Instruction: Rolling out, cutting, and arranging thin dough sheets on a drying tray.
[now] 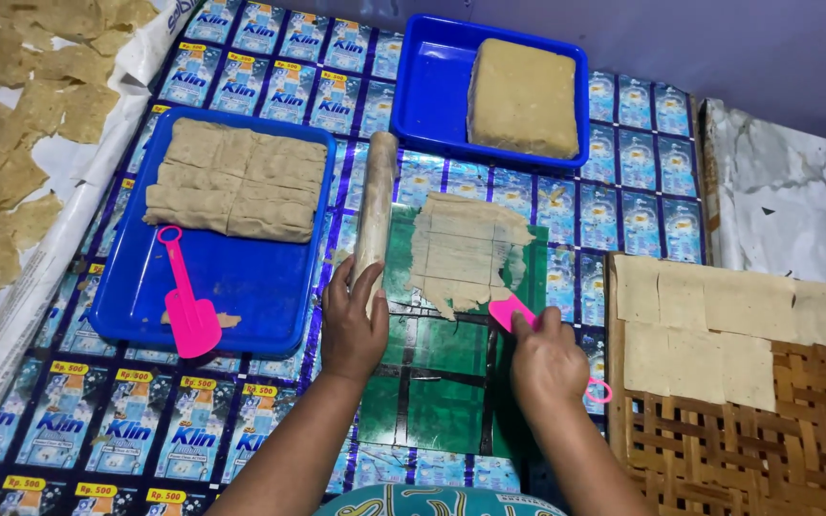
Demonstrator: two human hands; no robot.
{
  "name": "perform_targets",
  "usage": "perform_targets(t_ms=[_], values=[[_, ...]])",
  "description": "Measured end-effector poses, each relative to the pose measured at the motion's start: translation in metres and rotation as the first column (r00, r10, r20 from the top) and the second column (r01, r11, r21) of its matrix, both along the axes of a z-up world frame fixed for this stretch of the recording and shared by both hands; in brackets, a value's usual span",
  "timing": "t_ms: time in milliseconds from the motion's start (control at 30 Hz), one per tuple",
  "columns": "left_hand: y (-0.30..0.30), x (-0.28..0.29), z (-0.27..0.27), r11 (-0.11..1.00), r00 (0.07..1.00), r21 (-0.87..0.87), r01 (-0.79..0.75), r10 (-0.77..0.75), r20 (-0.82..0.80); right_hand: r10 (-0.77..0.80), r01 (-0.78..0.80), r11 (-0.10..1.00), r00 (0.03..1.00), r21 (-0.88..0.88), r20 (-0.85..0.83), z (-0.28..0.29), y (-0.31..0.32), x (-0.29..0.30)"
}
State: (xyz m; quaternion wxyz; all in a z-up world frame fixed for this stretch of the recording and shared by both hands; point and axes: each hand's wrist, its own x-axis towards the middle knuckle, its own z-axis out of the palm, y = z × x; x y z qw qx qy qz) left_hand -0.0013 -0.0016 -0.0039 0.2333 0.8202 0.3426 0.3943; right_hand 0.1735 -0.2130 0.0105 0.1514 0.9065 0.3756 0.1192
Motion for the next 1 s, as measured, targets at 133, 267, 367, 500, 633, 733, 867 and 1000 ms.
perform_targets(t_ms=[133,267,367,500,633,733,867,1000], values=[[0.000,0.001,0.003,1.000,1.000,0.010,-0.004,0.004,0.000,0.033,-0.043,0.996,0.992,0.078,0.123,-0.018,0.029,0.036],[0.002,0.002,-0.001,1.000,1.000,0.008,-0.009,0.009,0.000,-0.002,0.003,0.998,1.000,0.062,-0.020,-0.004,0.062,0.073],[0.004,0.002,-0.003,1.000,1.000,0.022,-0.010,0.010,0.000,-0.050,0.057,0.998,0.961,0.017,-0.272,0.025,0.079,0.108],[0.002,0.001,-0.002,1.000,1.000,0.016,-0.007,0.007,0.007,-0.253,0.263,0.963,0.826,-0.053,-0.504,-0.015,0.074,0.188],[0.002,0.002,0.004,1.000,1.000,0.009,0.005,-0.005,0.016,-0.170,0.400,0.913,0.558,0.084,-0.813,-0.003,0.062,0.158],[0.001,0.002,0.002,1.000,1.000,0.015,-0.003,0.002,0.007,0.314,0.871,0.459,0.022,0.173,-0.949,0.036,0.053,0.107],[0.001,0.002,-0.004,1.000,1.000,-0.014,-0.005,0.005,0.000,0.163,0.667,0.688,0.243,0.286,-0.956,0.031,0.021,0.060],[0.001,0.003,-0.004,1.000,1.000,-0.007,-0.010,0.010,0.009,-0.050,0.573,0.805,0.321,0.152,-0.946,0.005,0.001,0.032]])
